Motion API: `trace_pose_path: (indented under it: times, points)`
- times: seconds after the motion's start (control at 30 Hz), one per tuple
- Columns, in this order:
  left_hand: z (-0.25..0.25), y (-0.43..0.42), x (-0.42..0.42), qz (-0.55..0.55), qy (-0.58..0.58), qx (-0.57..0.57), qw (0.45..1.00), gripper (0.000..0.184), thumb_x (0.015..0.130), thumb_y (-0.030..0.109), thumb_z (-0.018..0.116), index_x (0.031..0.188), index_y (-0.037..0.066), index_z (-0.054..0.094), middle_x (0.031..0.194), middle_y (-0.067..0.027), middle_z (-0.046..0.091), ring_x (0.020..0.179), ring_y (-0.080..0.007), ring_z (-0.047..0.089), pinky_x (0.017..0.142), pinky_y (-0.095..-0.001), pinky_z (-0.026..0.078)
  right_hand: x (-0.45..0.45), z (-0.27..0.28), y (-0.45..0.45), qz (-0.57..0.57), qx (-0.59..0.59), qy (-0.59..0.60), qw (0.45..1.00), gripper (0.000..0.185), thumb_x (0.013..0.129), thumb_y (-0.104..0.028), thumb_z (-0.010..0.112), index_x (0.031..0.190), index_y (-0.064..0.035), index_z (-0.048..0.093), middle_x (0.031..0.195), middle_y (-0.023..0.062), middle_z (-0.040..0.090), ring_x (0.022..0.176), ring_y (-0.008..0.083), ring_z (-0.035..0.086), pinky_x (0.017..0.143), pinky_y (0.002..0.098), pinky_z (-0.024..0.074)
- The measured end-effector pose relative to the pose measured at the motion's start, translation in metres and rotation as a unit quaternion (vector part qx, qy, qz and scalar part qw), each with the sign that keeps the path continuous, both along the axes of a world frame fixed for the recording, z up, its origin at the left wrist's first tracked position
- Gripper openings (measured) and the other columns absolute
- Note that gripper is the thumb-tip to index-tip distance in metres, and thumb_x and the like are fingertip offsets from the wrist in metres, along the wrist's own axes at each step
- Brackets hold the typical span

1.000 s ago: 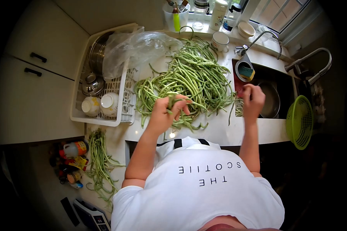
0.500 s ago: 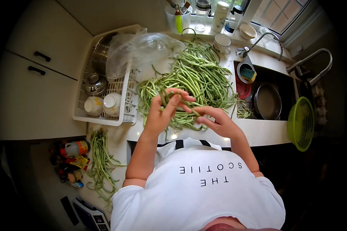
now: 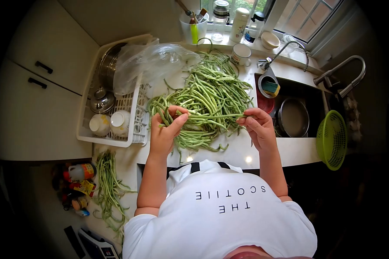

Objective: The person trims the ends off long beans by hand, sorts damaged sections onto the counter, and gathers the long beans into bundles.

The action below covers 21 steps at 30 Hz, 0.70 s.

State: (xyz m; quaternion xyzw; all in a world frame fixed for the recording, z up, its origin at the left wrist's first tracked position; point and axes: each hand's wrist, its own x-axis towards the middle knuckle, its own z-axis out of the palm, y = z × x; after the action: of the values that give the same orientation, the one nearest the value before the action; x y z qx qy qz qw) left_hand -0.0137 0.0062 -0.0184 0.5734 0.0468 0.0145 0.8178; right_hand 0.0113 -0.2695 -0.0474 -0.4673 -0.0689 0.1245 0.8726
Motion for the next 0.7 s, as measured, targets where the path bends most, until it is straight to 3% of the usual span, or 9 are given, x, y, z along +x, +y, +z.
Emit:
trace_pose_path:
  times: [0.1,0.27,0.37,0.43,0.7]
  points:
    - [0.002,-0.005,-0.002,0.002,-0.03,0.102,0.994,0.011,0.087,0.008,0.065,0.095,0.002,0.069,0.07,0.0025,0.06,0.053,-0.0003,0.041,0.048,-0.018,0.027,0.0,0.002,-0.004,0.016,0.089,0.001,0.996,0.026,0.091,-0.004,0.062,0.116,0.0015,0.06,0.095,0.0129,0.07,0.093,0.0199,0.067,0.085,0.0306,0.0522]
    - [0.001,-0.003,-0.003,-0.03,-0.014,0.084,0.996,0.017,0.089,0.011,0.062,0.101,0.001,0.07,0.075,-0.0027,0.065,0.051,-0.0001,0.039,0.047,-0.0181,0.027,-0.002,0.001,-0.004,0.048,0.196,-0.012,0.979,0.026,0.094,-0.006,0.057,0.118,0.0016,0.059,0.1,0.0131,0.069,0.096,0.0219,0.066,0.09,0.036,0.0509]
    - [-0.001,-0.001,-0.003,-0.036,-0.031,0.06,0.997,0.021,0.092,0.014,0.058,0.103,-0.002,0.067,0.076,-0.0097,0.066,0.048,0.0,0.035,0.042,-0.0172,0.024,-0.003,0.001,-0.005,0.043,0.168,-0.029,0.984,0.027,0.097,-0.011,0.054,0.12,0.0024,0.057,0.101,0.0125,0.069,0.097,0.021,0.066,0.091,0.036,0.0501]
    - [-0.002,0.001,-0.003,-0.042,-0.031,0.044,0.998,0.022,0.092,0.014,0.058,0.103,-0.002,0.067,0.076,-0.0099,0.066,0.047,-0.0001,0.035,0.042,-0.0172,0.024,-0.003,0.006,-0.005,0.046,0.159,-0.028,0.986,0.031,0.099,-0.017,0.051,0.122,0.0034,0.056,0.102,0.0118,0.068,0.098,0.0197,0.065,0.091,0.0353,0.0496]
    - [0.001,0.002,-0.008,-0.036,-0.043,0.037,0.998,0.02,0.089,0.01,0.059,0.102,-0.003,0.067,0.078,-0.0091,0.067,0.05,-0.0003,0.037,0.045,-0.0174,0.027,0.001,0.004,-0.003,0.01,0.171,-0.023,0.985,0.029,0.099,-0.017,0.052,0.12,0.0025,0.057,0.097,0.0093,0.067,0.094,0.0186,0.064,0.09,0.0352,0.0501]
